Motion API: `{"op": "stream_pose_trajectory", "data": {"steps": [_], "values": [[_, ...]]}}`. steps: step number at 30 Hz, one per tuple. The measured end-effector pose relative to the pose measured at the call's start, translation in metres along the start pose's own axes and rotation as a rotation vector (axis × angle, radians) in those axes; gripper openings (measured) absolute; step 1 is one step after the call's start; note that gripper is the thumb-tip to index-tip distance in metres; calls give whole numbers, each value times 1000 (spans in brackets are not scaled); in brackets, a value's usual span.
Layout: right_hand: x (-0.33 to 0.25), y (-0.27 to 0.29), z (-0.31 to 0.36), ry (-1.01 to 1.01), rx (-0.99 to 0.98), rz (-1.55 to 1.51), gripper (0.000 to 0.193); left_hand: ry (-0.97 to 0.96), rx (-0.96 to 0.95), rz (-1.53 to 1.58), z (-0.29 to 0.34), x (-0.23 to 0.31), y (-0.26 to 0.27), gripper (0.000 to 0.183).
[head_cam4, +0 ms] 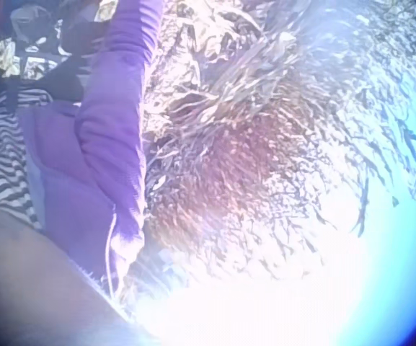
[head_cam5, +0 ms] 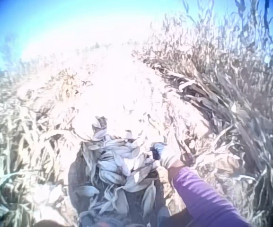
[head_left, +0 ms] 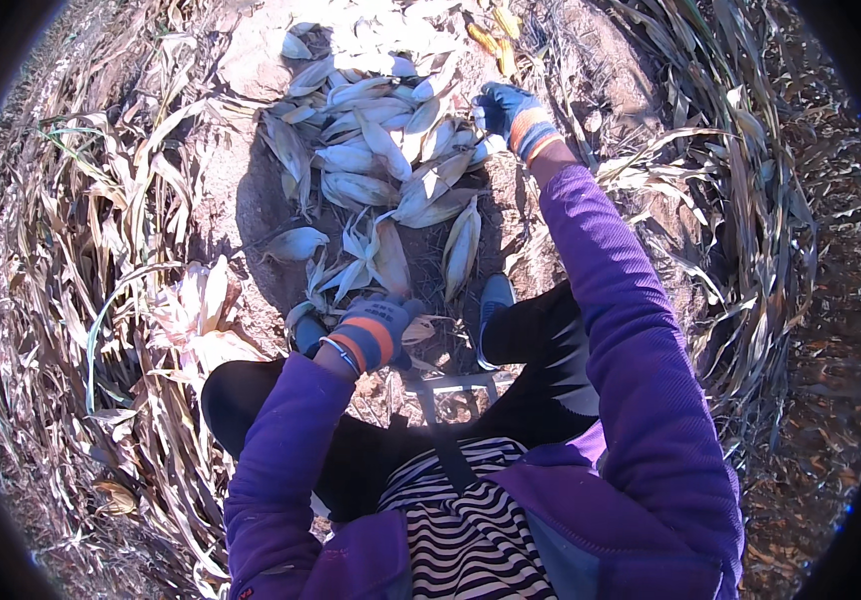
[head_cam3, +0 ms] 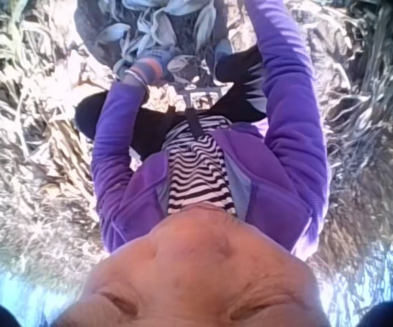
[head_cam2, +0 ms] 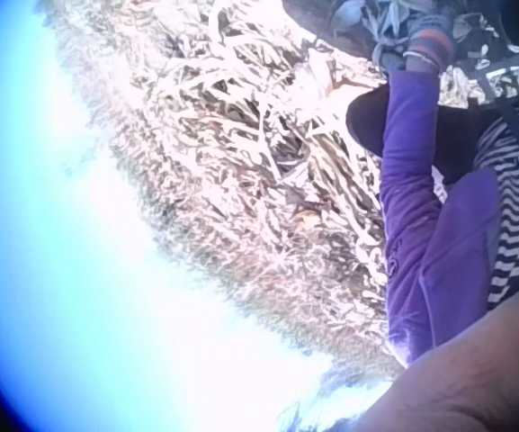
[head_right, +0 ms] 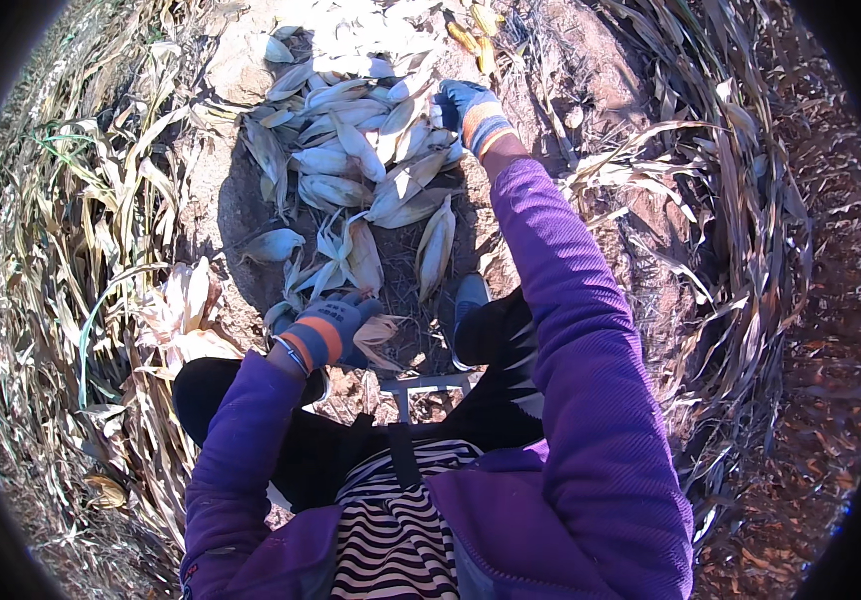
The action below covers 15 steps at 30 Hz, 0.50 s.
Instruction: The person sits on the ground in a cornfield and husks corn cobs by hand, removing the dried husks and placing the shucked cobs aside. The person handles multiple corn cobs one at a time, peeling back the husks and discarding them on the ground.
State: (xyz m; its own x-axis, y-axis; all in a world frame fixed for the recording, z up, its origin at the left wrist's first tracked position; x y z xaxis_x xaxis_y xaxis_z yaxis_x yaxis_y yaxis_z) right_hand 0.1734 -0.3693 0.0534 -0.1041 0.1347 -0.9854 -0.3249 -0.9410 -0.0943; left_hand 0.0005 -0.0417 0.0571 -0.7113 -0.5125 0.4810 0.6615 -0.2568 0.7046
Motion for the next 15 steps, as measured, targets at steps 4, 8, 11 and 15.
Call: {"op": "stream_pose_trajectory", "data": {"steps": [4,8,11,15], "values": [[149,3,55,-487,257,-132,18,-15,34,-67,3,-2,6,73],[248,5,85,-722,193,327,19,15,-85,1,3,-10,-10,65],[285,-8,75,-537,50,582,19,13,-114,156,5,0,-3,59],[323,-25,47,-322,54,785,29,46,-54,165,5,2,5,54]]}}
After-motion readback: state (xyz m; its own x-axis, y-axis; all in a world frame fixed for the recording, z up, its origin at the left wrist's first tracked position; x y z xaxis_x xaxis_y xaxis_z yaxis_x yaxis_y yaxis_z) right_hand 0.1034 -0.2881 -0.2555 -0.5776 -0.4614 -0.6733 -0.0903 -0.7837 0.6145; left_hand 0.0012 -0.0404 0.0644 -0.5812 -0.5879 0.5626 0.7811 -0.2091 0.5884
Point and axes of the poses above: each hand's wrist, its own z-axis away from the middle knuckle, its own y-axis out of the back of the hand, x = y × z, the point moved 8 cm from there along -z, towards the middle knuckle, and after that the axes turned 6 degrees about z, right-handed, at the moved point
